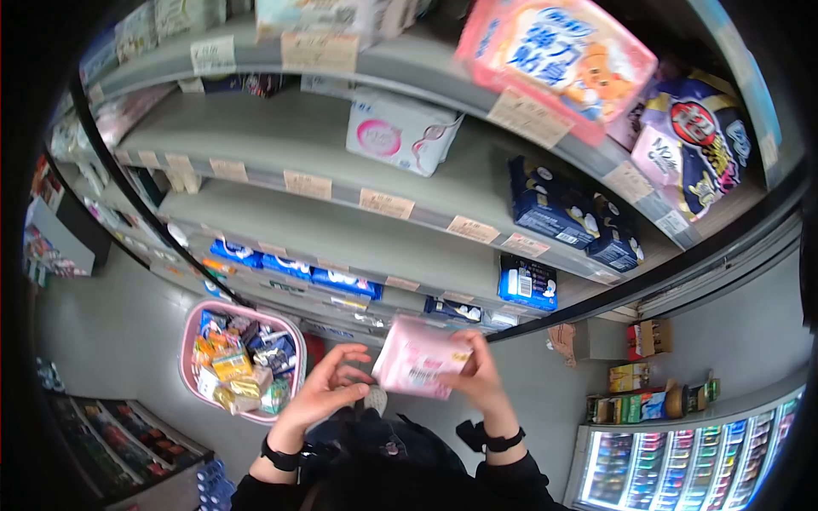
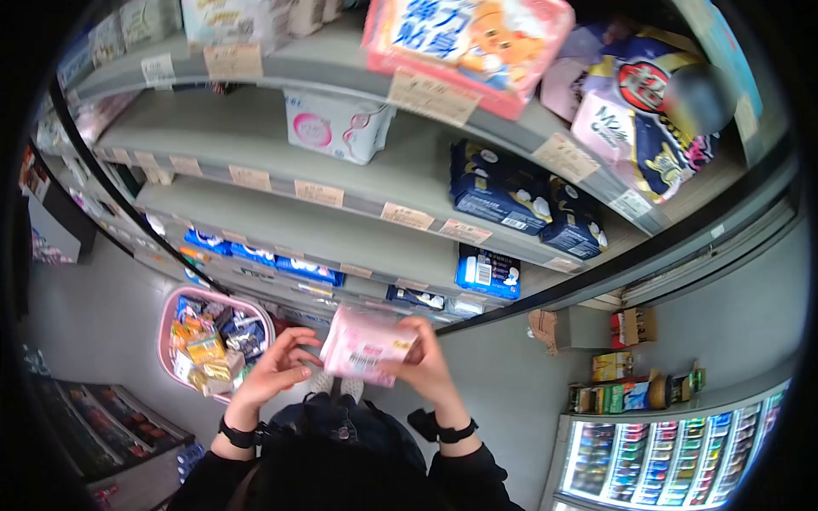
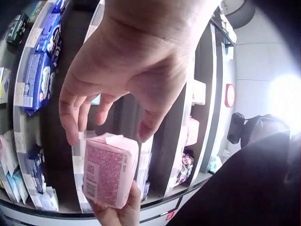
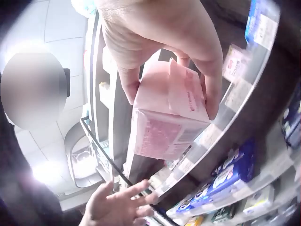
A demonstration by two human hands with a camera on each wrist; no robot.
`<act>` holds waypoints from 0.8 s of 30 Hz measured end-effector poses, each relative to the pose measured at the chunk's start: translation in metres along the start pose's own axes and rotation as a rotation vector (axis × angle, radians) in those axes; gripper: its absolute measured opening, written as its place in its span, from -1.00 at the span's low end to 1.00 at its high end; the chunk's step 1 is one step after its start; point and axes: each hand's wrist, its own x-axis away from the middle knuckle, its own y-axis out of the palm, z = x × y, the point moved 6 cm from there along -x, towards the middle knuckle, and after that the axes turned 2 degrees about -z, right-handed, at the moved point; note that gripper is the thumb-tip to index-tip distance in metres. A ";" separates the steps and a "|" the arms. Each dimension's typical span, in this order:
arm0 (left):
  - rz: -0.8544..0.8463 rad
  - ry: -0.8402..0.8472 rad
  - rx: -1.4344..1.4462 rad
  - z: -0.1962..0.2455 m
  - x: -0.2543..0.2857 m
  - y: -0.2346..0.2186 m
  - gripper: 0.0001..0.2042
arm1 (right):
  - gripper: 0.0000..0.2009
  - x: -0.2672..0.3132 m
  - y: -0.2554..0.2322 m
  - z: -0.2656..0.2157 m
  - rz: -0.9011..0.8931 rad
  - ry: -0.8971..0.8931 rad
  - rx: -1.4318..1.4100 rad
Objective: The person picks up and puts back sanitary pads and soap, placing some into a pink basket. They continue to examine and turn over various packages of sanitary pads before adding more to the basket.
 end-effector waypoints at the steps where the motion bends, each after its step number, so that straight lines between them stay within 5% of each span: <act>1: 0.033 0.021 -0.043 0.000 0.006 0.000 -0.48 | -0.35 0.000 -0.007 -0.019 0.075 -0.032 -0.009; 12: 0.339 -0.046 0.008 -0.049 0.067 -0.075 -0.61 | -0.40 -0.101 -0.085 -0.053 0.335 -0.338 0.523; 14: 0.375 -0.052 0.003 -0.052 0.074 -0.081 -0.62 | -0.42 -0.118 -0.098 -0.052 0.325 -0.381 1.011; 19: 0.445 -0.049 -0.011 -0.055 0.082 -0.094 -0.63 | -0.39 -0.140 -0.132 -0.046 0.403 -0.168 0.851; 21: 0.488 -0.042 -0.016 -0.050 0.082 -0.097 -0.64 | -0.45 -0.145 -0.135 -0.050 0.445 -0.021 1.018; 24: 0.500 -0.043 0.000 -0.049 0.081 -0.102 -0.65 | -0.51 -0.147 -0.099 -0.064 0.375 -0.239 1.025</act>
